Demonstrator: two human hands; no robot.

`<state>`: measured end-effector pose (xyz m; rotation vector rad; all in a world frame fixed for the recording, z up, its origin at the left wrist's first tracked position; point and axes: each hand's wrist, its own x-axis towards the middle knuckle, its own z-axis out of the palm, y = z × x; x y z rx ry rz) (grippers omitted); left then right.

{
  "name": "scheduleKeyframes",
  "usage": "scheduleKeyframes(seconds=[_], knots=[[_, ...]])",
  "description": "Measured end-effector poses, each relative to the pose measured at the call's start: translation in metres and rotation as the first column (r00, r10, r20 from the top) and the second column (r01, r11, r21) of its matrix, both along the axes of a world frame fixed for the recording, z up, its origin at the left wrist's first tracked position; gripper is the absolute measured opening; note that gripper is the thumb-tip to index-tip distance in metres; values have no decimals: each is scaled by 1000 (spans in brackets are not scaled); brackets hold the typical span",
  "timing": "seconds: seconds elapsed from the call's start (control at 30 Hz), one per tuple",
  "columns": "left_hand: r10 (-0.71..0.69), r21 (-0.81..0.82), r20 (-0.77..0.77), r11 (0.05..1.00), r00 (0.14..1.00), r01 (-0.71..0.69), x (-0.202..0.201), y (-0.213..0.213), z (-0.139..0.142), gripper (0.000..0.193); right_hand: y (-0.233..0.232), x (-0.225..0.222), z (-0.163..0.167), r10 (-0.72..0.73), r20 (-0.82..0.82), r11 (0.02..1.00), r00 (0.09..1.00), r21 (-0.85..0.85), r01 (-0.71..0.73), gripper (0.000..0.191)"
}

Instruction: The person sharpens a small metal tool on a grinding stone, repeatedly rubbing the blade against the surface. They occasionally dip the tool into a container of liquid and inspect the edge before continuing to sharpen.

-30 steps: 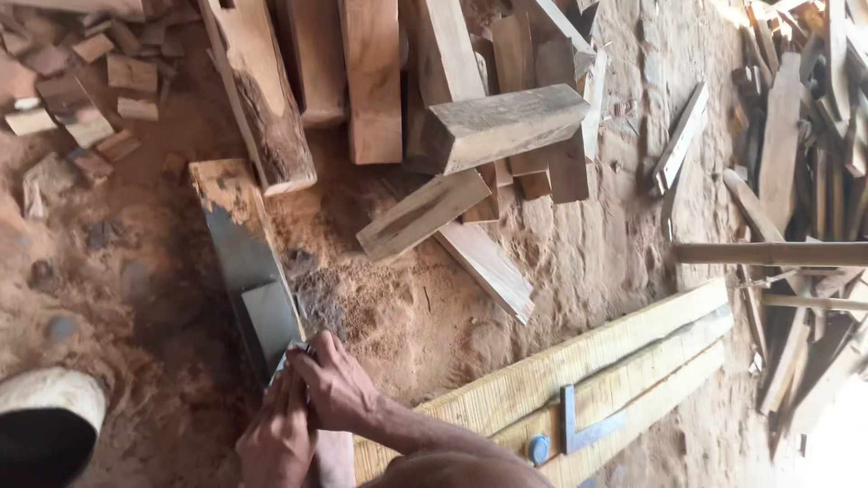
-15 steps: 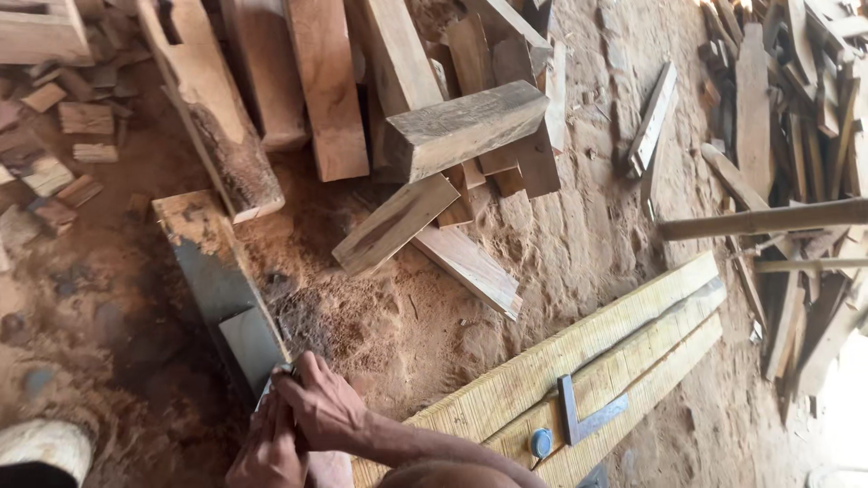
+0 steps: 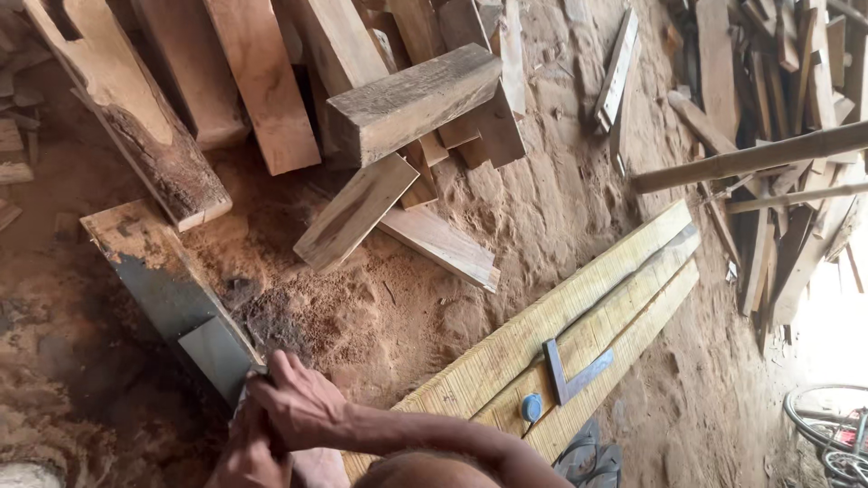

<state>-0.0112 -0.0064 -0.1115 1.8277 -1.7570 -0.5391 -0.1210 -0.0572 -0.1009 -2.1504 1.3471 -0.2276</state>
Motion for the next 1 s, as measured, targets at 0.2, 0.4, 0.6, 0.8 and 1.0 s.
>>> scheduleKeyframes(seconds=[0.2,0.4,0.6,0.8,1.0], knots=[[-130,223,60,968,990,113,19,-58,-19,49,-60,5,-4,-118,-55,993,991,-37,116,28],[-142,248,120,963,983,109,20,-32,-22,61,-19,5,-7,-86,4,994,996,-73,86,43],[-55,16,48,998,997,55,13,-9,-7,65,-10,3,-13,-73,-36,997,997,-34,72,32],[-137,94,108,987,985,127,21,-74,-25,66,-74,8,-4,-158,56,953,986,-252,167,37],[-84,24,4,996,996,84,7,8,-15,58,2,0,-7,-57,-27,998,998,-43,55,27]])
